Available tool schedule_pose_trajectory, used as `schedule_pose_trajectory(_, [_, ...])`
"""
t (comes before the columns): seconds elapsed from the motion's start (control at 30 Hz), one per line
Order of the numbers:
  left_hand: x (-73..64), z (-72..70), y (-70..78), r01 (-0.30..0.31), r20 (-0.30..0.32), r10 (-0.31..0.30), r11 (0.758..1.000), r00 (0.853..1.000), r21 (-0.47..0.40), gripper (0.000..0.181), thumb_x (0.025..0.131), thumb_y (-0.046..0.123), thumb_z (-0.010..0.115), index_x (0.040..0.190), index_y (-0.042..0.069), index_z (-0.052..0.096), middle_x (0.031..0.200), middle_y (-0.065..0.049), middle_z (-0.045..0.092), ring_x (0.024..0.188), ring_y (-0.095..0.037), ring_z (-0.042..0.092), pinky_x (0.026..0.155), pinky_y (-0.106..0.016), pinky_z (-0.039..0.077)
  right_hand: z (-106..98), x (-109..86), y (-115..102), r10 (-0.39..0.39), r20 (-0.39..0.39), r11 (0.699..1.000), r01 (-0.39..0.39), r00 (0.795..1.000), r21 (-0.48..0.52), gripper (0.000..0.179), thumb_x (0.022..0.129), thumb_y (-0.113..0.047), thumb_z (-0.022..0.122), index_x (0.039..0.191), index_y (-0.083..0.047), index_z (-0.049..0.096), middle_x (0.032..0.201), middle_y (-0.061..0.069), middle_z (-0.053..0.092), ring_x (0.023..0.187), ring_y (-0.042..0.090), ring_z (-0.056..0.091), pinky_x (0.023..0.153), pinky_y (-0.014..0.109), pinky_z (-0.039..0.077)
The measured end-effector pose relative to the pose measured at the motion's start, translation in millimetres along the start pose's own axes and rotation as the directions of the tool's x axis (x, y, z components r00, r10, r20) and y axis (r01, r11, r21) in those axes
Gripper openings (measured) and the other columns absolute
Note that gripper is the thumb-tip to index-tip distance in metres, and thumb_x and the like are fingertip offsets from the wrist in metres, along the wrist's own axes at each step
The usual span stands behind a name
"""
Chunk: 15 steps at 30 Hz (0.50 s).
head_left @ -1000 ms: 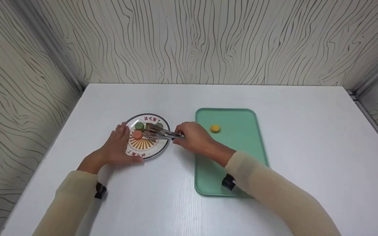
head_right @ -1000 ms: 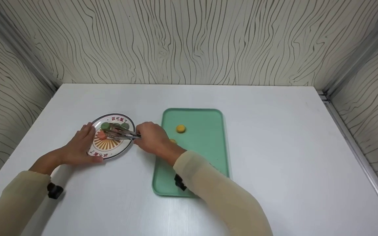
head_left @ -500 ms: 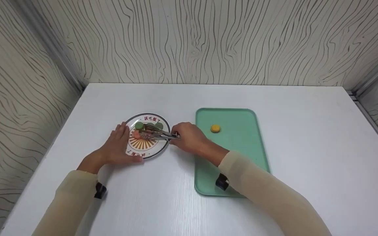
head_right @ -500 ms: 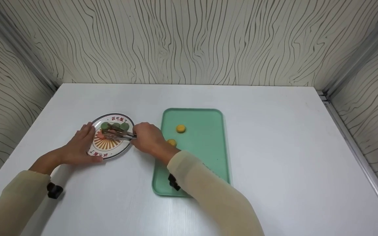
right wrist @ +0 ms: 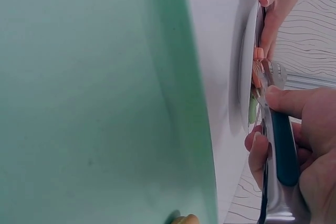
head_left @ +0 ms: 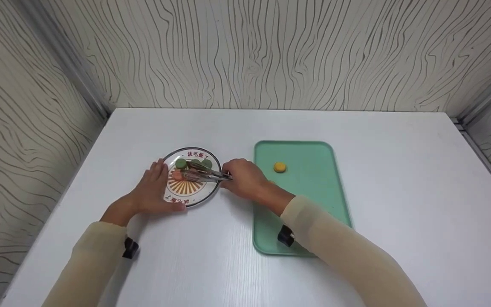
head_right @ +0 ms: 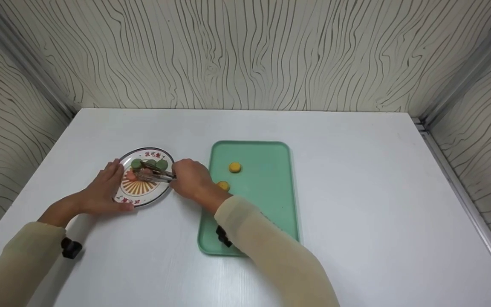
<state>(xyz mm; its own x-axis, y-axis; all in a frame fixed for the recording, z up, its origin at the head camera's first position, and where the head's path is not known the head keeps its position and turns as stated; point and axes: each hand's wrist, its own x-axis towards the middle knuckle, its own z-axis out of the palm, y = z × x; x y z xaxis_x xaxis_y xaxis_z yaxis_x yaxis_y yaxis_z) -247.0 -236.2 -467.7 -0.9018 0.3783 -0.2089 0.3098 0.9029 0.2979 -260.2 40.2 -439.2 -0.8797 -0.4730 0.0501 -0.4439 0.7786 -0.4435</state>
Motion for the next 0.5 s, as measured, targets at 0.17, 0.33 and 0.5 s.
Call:
schedule_pose_trajectory(0.17, [0.0, 0.3, -0.4, -0.009, -0.015, 0.009, 1.0, 1.0, -0.004, 0.13, 0.067, 0.075, 0.062, 0.145, -0.01, 0.003, 0.153, -0.027, -0.009, 0.14, -0.041, -0.009, 0.113, -0.053, 0.003, 0.5, -0.1, 0.4, -0.005, -0.005, 1.0, 0.005, 1.0, -0.004, 0.017, 0.082, -0.026, 0.072, 0.091, -0.011, 0.071, 0.084, -0.002, 0.067, 0.075, 0.014, 0.057, 0.07, 0.032, 0.049])
schedule_pose_trajectory(0.33, [0.4, 0.7, -0.6, -0.009, -0.018, 0.009, 1.0, 1.0, 0.007, 0.13, 0.066, 0.076, 0.061, 0.145, -0.011, 0.005, 0.152, -0.028, -0.007, 0.14, -0.042, -0.008, 0.112, -0.055, 0.005, 1.0, -0.8, -0.2, 0.006, -0.006, 1.0, -0.006, 1.0, 0.014, 0.017, 0.082, -0.024, 0.072, 0.092, -0.011, 0.071, 0.085, -0.002, 0.067, 0.075, 0.013, 0.057, 0.069, 0.032, 0.048])
schedule_pose_trajectory(0.5, [-0.6, 0.2, -0.8, -0.009, -0.016, 0.009, 1.0, 1.0, -0.002, 0.131, 0.066, 0.076, 0.061, 0.145, -0.011, 0.004, 0.152, -0.028, -0.008, 0.14, -0.042, -0.008, 0.112, -0.055, 0.004, 1.5, -1.0, -0.5, 0.016, 0.0, 1.0, -0.016, 1.0, 0.007, 0.018, 0.083, -0.025, 0.072, 0.094, -0.011, 0.07, 0.086, -0.001, 0.067, 0.076, 0.013, 0.057, 0.07, 0.032, 0.049])
